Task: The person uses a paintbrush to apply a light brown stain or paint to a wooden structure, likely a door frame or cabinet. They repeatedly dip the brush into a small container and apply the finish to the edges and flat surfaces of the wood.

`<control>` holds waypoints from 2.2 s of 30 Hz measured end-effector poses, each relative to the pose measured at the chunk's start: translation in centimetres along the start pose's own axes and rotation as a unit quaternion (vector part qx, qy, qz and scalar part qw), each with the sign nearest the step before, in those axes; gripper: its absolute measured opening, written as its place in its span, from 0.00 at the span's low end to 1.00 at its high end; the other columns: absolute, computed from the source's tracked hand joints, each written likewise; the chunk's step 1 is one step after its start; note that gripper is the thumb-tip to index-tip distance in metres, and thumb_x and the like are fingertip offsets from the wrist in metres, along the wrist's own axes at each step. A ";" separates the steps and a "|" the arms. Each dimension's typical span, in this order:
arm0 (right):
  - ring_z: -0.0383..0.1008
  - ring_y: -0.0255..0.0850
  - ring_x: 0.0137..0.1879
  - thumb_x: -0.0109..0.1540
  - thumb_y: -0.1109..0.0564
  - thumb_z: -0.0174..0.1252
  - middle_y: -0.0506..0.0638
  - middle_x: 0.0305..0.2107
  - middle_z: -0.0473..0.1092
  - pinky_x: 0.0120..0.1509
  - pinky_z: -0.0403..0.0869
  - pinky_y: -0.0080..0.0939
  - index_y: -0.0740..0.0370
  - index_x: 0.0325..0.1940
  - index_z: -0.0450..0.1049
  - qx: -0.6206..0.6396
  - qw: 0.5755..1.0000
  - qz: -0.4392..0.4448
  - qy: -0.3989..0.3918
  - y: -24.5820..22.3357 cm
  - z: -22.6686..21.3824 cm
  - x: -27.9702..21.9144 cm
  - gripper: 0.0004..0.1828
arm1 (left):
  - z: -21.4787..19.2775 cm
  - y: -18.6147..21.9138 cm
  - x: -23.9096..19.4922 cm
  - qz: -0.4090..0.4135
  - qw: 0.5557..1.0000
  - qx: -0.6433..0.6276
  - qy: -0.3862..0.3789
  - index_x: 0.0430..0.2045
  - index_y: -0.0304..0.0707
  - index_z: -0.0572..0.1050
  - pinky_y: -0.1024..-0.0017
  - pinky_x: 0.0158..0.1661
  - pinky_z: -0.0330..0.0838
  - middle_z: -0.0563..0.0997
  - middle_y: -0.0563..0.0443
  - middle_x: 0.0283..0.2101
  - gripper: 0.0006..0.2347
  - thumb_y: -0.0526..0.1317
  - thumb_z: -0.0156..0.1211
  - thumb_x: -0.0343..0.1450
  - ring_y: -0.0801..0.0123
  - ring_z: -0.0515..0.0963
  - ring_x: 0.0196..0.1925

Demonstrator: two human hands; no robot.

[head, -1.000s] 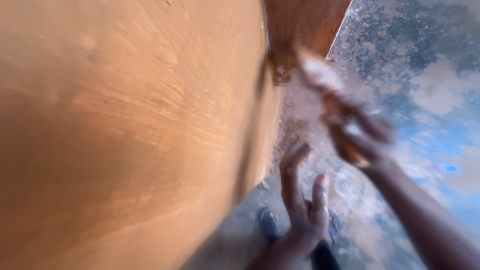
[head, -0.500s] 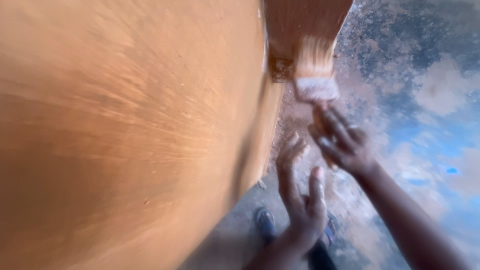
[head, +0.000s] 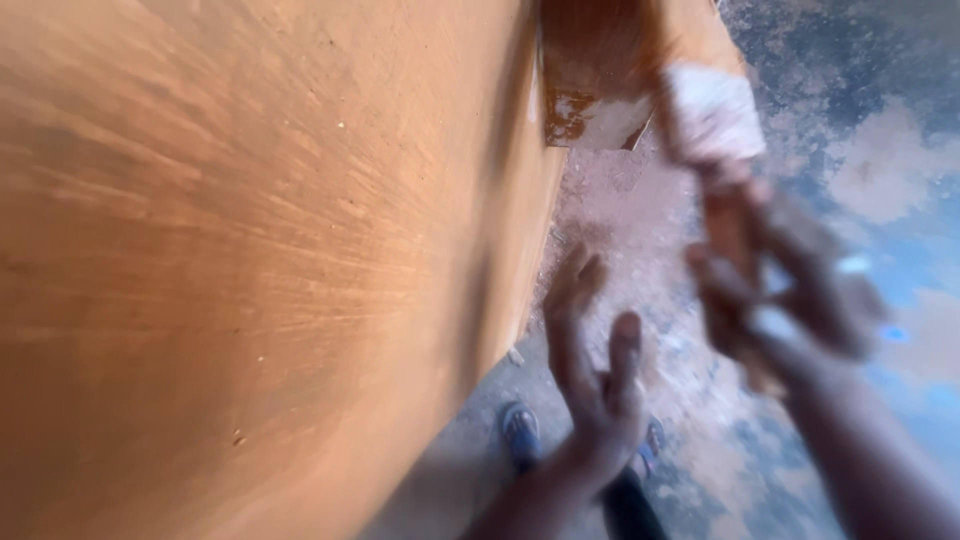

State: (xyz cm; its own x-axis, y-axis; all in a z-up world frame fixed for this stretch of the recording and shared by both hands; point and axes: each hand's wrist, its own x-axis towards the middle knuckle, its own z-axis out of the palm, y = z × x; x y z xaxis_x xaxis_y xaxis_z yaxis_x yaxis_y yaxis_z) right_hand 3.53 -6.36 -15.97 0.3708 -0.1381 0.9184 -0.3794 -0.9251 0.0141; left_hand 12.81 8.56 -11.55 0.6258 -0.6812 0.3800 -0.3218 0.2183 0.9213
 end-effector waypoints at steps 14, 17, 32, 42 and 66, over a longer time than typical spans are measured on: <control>0.82 0.50 0.58 0.67 0.62 0.64 0.60 0.60 0.73 0.30 0.79 0.29 0.54 0.47 0.80 0.071 0.980 0.049 -0.180 -3.8 6.4 -6.3 0.07 | -1.6 -3.9 -2.3 0.012 0.997 0.080 0.003 0.64 0.30 0.64 0.57 0.72 0.69 0.70 0.36 0.67 0.17 0.40 0.48 0.82 0.52 0.72 0.71; 0.81 0.47 0.56 0.67 0.61 0.65 0.60 0.60 0.73 0.32 0.80 0.32 0.54 0.49 0.81 0.067 0.991 0.033 -0.110 -1.9 5.5 -2.5 0.07 | -1.3 -3.7 -2.2 0.018 0.997 0.069 0.000 0.64 0.31 0.65 0.58 0.72 0.71 0.71 0.38 0.67 0.16 0.41 0.47 0.83 0.53 0.74 0.71; 0.72 0.50 0.69 0.63 0.70 0.65 0.56 0.64 0.70 0.29 0.75 0.24 0.48 0.56 0.80 -0.024 0.987 -0.001 -0.160 -3.9 10.9 -9.8 0.21 | -1.6 -5.1 -3.2 0.006 0.996 0.094 0.003 0.61 0.29 0.65 0.59 0.70 0.71 0.70 0.35 0.67 0.15 0.39 0.49 0.82 0.53 0.73 0.70; 0.78 0.39 0.45 0.67 0.62 0.65 0.61 0.62 0.72 0.26 0.73 0.33 0.51 0.51 0.80 0.082 0.986 0.104 -0.097 -2.5 10.0 -8.2 0.09 | -1.6 -5.7 -4.0 -0.005 0.995 0.090 -0.029 0.61 0.31 0.66 0.55 0.75 0.66 0.69 0.35 0.68 0.14 0.39 0.48 0.82 0.50 0.70 0.74; 0.78 0.38 0.35 0.71 0.59 0.66 0.56 0.55 0.76 0.27 0.72 0.36 0.53 0.49 0.79 0.054 0.989 0.125 -0.060 -1.8 5.6 -10.3 0.04 | -1.3 -7.1 -4.6 -0.014 0.994 0.105 -0.035 0.62 0.31 0.65 0.55 0.76 0.65 0.69 0.36 0.68 0.15 0.39 0.49 0.82 0.51 0.69 0.75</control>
State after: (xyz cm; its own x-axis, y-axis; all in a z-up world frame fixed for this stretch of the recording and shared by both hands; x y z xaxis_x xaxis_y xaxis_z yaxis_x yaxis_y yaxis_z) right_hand 5.10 -5.27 -27.64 0.3772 -0.4026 0.8340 -0.3811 -0.8883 -0.2564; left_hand 13.12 11.03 -19.70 0.5886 -0.7333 0.3403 -0.4507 0.0518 0.8912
